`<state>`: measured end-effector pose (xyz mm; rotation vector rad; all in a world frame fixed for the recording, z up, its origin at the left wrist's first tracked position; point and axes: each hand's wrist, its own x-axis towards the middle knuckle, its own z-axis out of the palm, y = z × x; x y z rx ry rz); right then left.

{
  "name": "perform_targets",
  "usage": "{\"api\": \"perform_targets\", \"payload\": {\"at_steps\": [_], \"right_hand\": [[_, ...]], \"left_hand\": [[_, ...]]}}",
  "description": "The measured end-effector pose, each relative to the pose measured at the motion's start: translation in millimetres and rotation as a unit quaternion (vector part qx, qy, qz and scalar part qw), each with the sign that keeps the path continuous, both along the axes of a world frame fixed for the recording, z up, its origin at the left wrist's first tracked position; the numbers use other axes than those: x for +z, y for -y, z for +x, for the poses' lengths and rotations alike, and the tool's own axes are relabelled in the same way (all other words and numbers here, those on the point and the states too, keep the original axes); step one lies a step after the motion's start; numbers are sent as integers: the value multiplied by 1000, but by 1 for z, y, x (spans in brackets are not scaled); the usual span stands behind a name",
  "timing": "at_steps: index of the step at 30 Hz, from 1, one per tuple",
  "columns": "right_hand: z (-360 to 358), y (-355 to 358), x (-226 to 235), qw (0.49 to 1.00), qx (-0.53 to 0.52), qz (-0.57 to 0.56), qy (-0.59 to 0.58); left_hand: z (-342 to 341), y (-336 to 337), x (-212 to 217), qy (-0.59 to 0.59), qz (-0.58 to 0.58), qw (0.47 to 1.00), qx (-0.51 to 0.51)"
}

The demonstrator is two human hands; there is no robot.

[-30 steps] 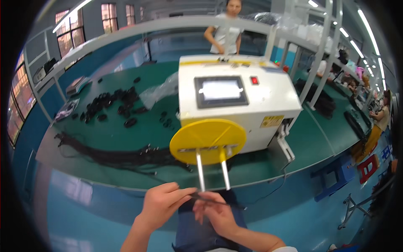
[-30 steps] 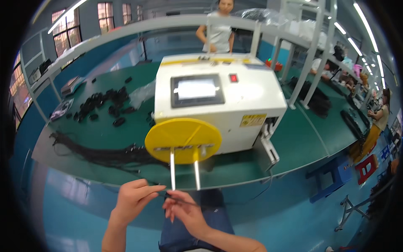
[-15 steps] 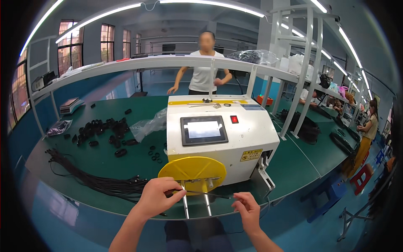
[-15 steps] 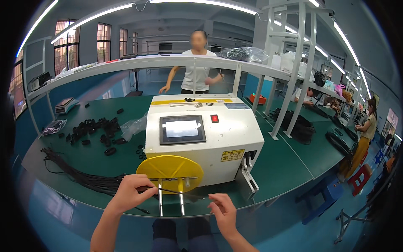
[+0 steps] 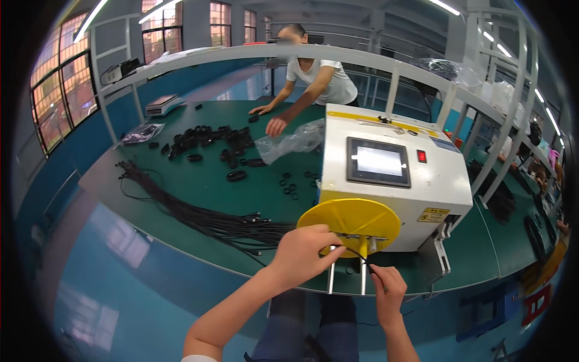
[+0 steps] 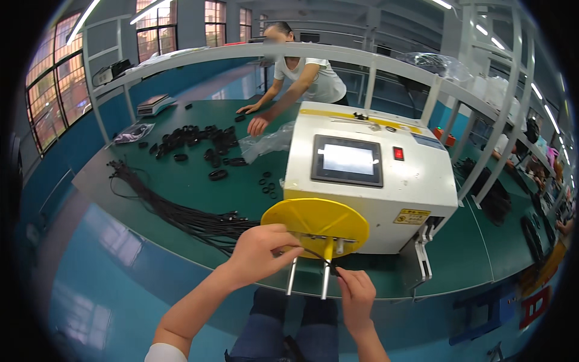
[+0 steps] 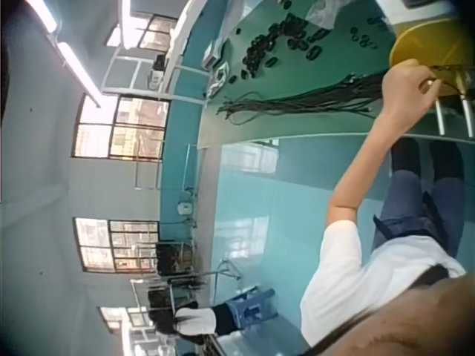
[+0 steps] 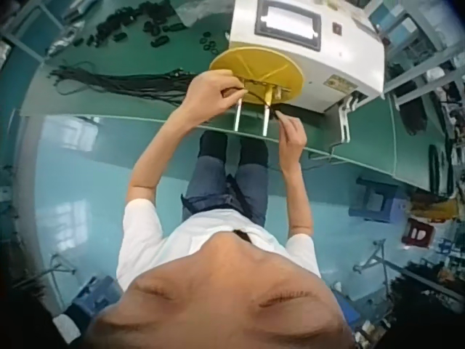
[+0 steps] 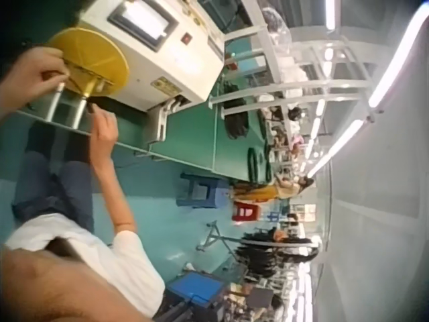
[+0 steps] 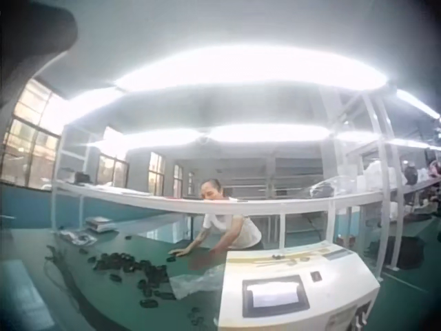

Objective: Winding black cables onto a machine at a manual assembly station.

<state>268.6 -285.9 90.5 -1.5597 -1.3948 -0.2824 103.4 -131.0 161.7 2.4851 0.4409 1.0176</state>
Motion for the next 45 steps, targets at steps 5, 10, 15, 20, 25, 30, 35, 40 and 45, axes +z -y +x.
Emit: {"api": "perform_targets", "payload": {"at_steps": [5,10,15,20,25,30,35,40,45], "right_hand": [[-4,-8,-4,998,-5,-31,-47],[-5,-11,-5,998,-14,-29,-51],[-6,-11,-6,998,-14,-39,-52],[-6,-10,-7,996,-3,-46,-70],[3,-15,-21,994,-32,-16,-99],[10,-29,-23,994,-15,-26,-102],[14,-37,-22,996,-46,0,-79],[16,-41,-19,997,-66,7,-43],[26,-47,-17,998,-50,16,-20]], "left_hand": [[3,4,6,37,-55,998,-9],[6,5,6,57,-47,997,-32],[5,6,4,61,-51,996,-33],[4,6,4,49,-39,998,-30],[16,5,0,90,-43,994,-52],[23,3,5,85,-42,995,-16],[27,3,6,63,9,998,13],[32,1,-6,91,40,995,25],[38,0,-6,90,39,995,32]]}}
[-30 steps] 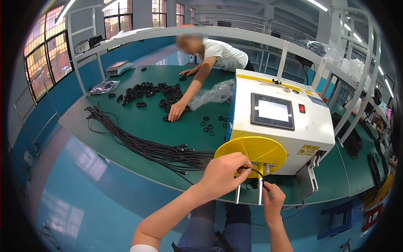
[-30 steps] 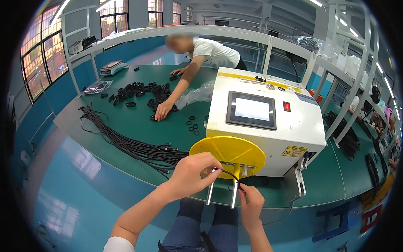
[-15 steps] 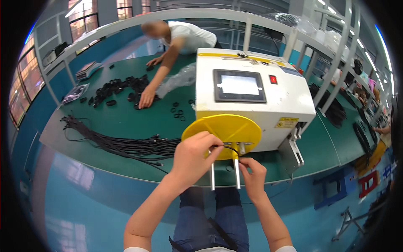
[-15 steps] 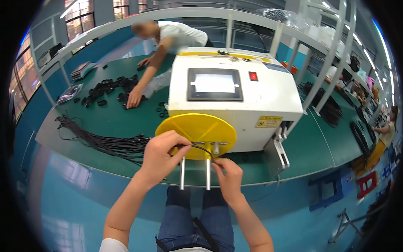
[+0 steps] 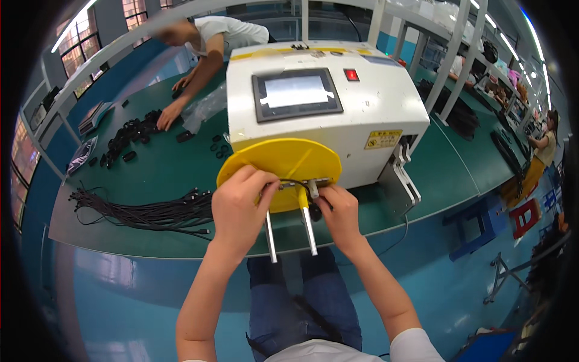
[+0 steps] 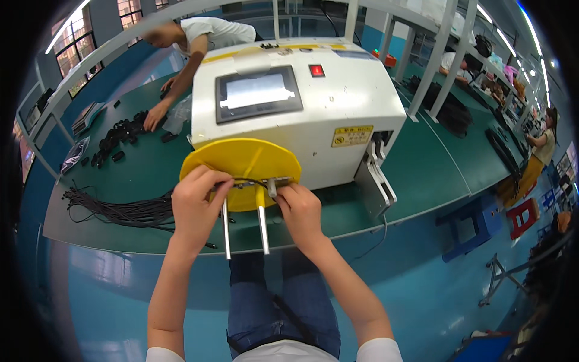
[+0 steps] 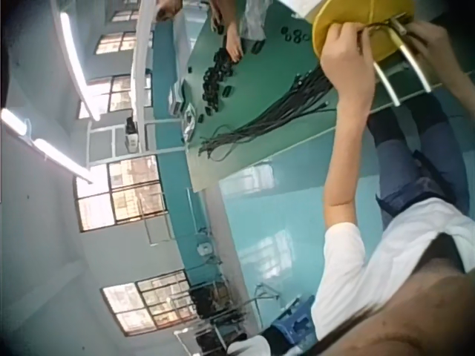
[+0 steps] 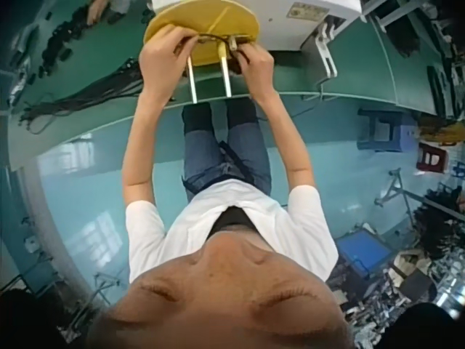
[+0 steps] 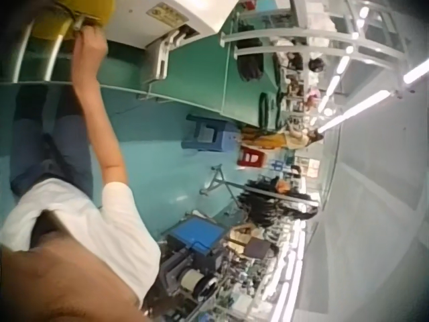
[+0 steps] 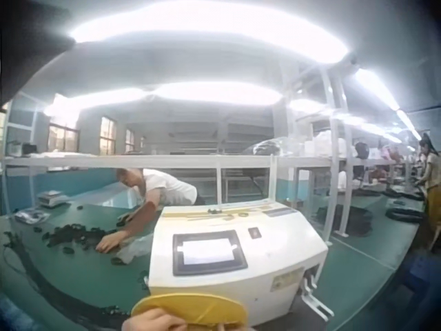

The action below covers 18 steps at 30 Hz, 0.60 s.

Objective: Winding black cables onto a machine at a manual assembly station.

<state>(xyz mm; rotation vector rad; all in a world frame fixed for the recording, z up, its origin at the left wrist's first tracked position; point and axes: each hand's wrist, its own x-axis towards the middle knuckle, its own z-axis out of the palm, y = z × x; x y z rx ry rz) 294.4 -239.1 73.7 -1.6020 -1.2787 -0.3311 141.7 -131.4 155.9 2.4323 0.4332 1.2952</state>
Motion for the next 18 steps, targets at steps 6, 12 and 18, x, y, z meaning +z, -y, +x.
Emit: {"api": "perform_targets", "payload": {"at_steps": [6,12,18], "right_hand": [[8,-6,9,1000,0,-8,24],[9,-9,8,1000,10,-11,10],[6,-8,9,1000,0,-12,20]], "left_hand": [[4,-1,4,-8,-14,1000,12],[5,1,4,-8,-12,1000,28],[-4,-6,0,2,-13,1000,2]]}}
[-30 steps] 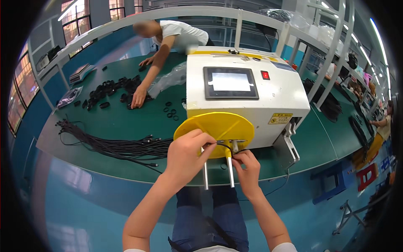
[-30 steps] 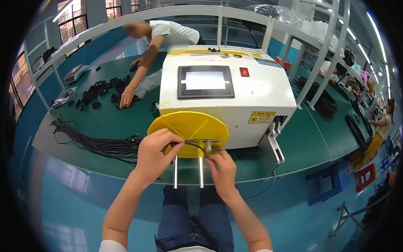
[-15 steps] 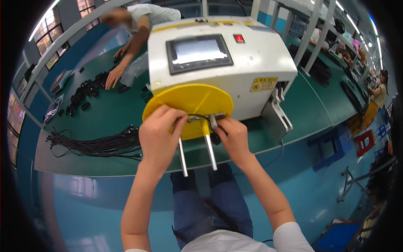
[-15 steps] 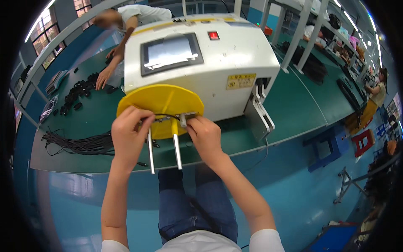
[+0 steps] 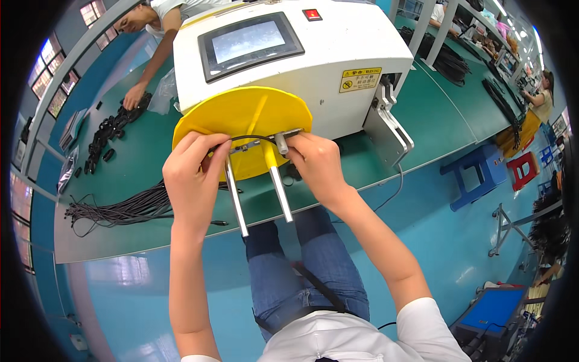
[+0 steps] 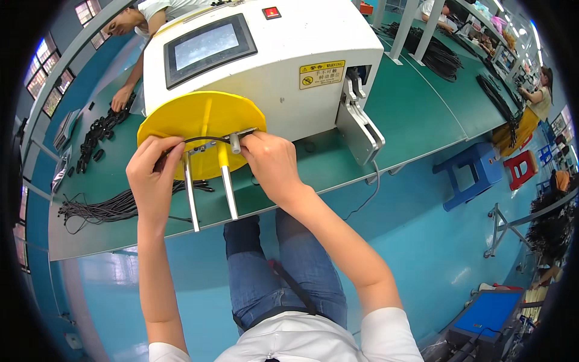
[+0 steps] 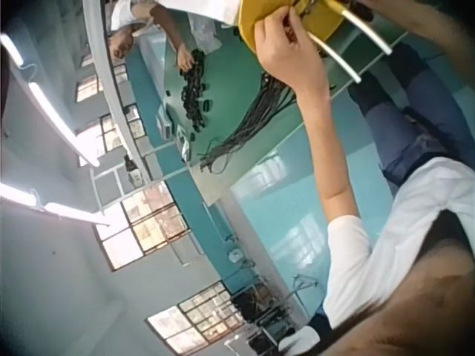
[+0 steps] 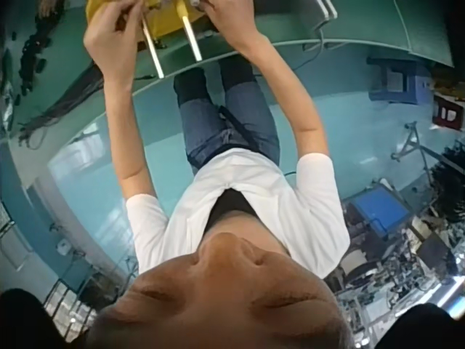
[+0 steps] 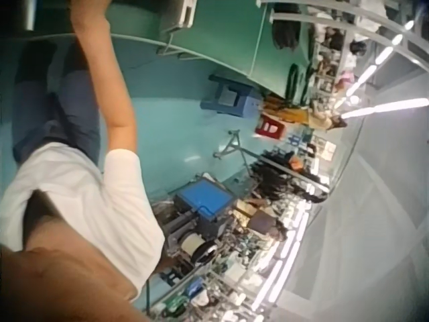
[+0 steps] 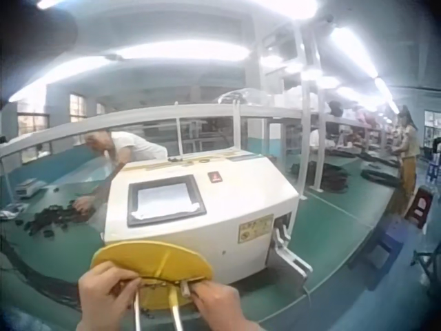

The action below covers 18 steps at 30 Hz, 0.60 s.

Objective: Winding black cables onto a machine at a manual assembly station.

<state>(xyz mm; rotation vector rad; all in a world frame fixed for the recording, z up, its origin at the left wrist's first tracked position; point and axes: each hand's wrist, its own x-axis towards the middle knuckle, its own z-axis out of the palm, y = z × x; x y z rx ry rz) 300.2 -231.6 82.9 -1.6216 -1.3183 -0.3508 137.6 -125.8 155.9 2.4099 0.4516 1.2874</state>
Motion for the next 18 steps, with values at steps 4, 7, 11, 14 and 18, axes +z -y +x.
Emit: {"api": "perform_targets", "payload": {"at_steps": [4,7,11,14,18], "right_hand": [[0,1,0,1000,1,8,-1],[4,2,-2,1000,4,-3,-1],[3,2,2,1000,12,-14,-7],[4,3,4,1000,17,-18,-4],[6,7,4,999,37,-25,-31]], "left_hand": [[-29,-6,6,-26,-26,999,0],[-51,-8,2,-44,-66,997,0],[-65,-6,-2,-49,-126,991,-1],[-64,-12,-14,-46,-133,990,7],[-64,-20,-31,-46,-151,987,-9]]}}
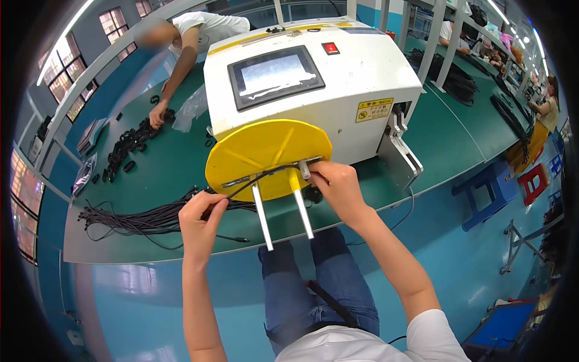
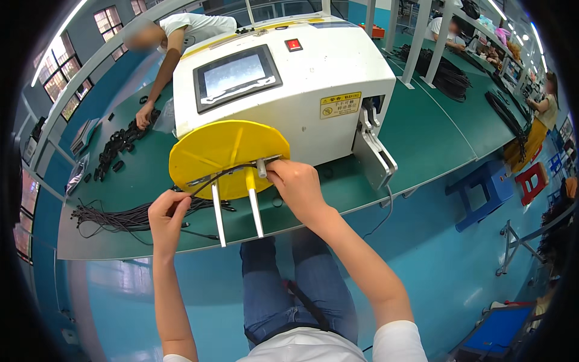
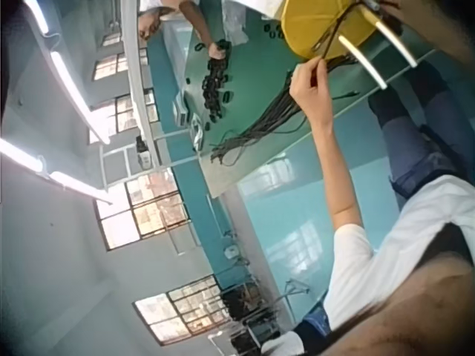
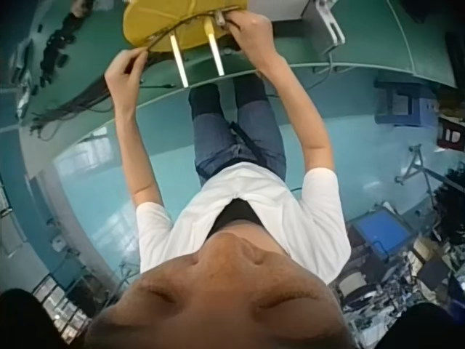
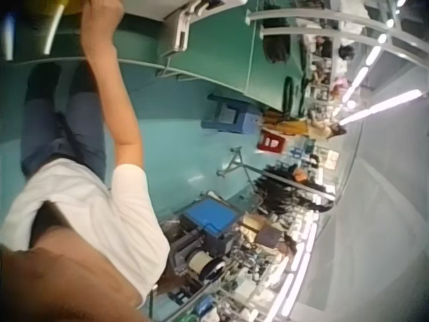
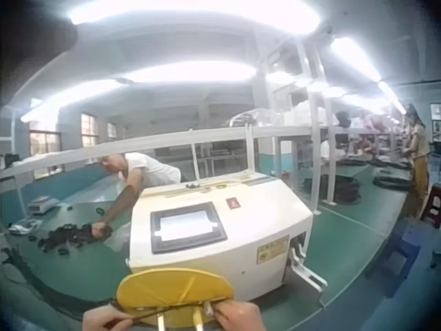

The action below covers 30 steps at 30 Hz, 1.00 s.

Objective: Winding black cables onto a machine at a manual assembly station.

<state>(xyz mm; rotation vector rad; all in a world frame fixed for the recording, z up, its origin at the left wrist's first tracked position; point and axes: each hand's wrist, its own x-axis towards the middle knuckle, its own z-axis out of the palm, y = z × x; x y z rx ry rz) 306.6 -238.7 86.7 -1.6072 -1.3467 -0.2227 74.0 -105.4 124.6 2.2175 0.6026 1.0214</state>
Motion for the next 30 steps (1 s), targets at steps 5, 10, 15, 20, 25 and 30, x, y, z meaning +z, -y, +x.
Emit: {"api": "perform_targets", "payload": {"at_steps": [5,10,15,20,25,30], "right_hand": [[8,12,2,994,31,-9,-108],[6,19,3,992,25,-14,-126],[-2,29,-2,991,29,-22,-127],[-20,43,-20,981,53,-54,-176],[-36,54,-40,970,64,-76,-221],[-45,57,-43,965,69,-101,-230]], "left_hand": [[1,-3,-6,21,-8,1000,5],[-1,5,2,23,-11,1000,12],[-13,-3,-3,4,27,999,26],[-40,-12,-30,29,70,997,30],[-47,-8,-52,6,49,998,25],[-48,-8,-48,11,48,998,32]]}}
